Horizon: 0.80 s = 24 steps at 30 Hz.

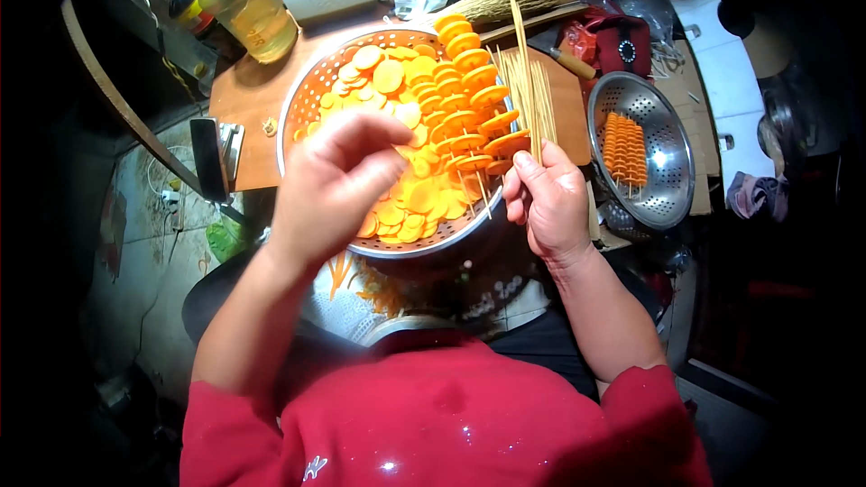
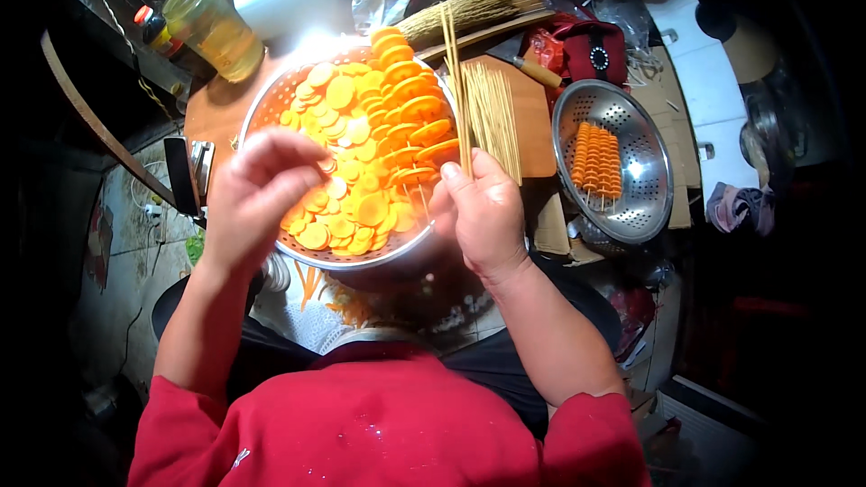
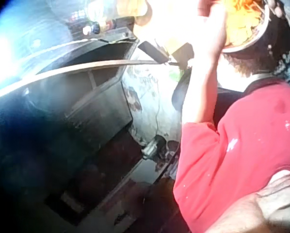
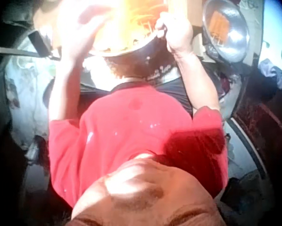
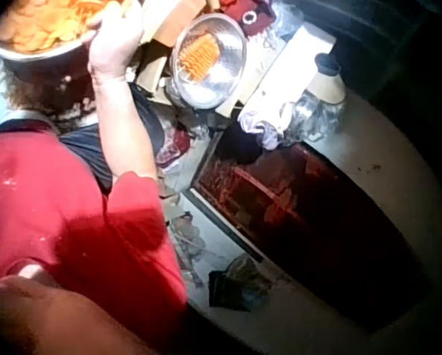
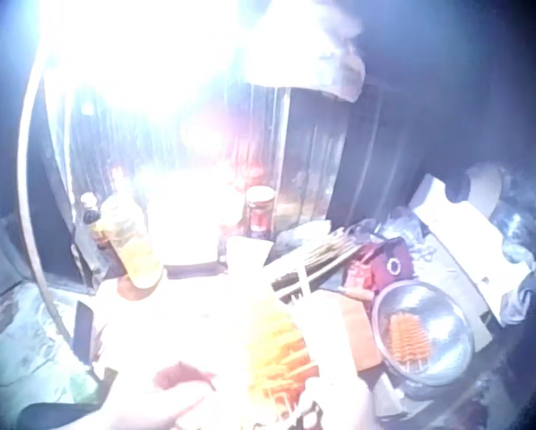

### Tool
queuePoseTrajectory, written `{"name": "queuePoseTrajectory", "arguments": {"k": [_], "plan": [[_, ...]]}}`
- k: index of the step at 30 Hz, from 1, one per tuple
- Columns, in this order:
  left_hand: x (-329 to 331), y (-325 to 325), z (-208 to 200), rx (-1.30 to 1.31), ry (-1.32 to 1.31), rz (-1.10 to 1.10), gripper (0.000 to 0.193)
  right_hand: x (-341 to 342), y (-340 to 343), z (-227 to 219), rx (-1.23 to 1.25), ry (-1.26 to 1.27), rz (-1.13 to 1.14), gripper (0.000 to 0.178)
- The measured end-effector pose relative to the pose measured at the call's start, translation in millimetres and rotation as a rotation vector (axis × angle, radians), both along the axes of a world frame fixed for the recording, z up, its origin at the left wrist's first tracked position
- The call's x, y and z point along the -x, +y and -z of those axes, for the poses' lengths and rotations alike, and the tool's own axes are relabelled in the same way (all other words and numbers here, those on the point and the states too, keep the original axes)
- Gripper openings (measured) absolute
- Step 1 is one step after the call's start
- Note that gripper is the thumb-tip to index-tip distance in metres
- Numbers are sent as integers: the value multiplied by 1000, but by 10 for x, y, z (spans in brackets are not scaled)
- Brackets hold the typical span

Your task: The person threads sliced carrot rounds onto wooden skewers by hand, organizing the slices into spiral patterns along the sticks.

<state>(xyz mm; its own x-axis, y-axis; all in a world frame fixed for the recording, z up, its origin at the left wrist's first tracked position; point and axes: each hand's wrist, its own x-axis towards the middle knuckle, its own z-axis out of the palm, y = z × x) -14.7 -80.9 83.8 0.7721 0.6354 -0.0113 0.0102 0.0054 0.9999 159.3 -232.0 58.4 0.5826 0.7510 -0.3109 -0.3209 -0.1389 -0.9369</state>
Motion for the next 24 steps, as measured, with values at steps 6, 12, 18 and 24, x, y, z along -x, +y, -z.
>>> {"name": "queuePoseTrajectory", "arguments": {"k": [6, 12, 18, 24], "plan": [[212, -796, -1132, -908, -9, 623, 33, -6, -126, 114, 77, -104, 39, 10], [440, -1307, -1540, -860, -169, 339, 34, 22, -79, 348, 125, -209, 6, 10], [656, -1440, -1593, -1144, -72, 539, 35, 73, -83, 322, 223, -224, -27, 15], [567, -1609, -1587, -1276, -139, 332, 28, 2, -184, 226, 273, -292, -56, 25]]}}
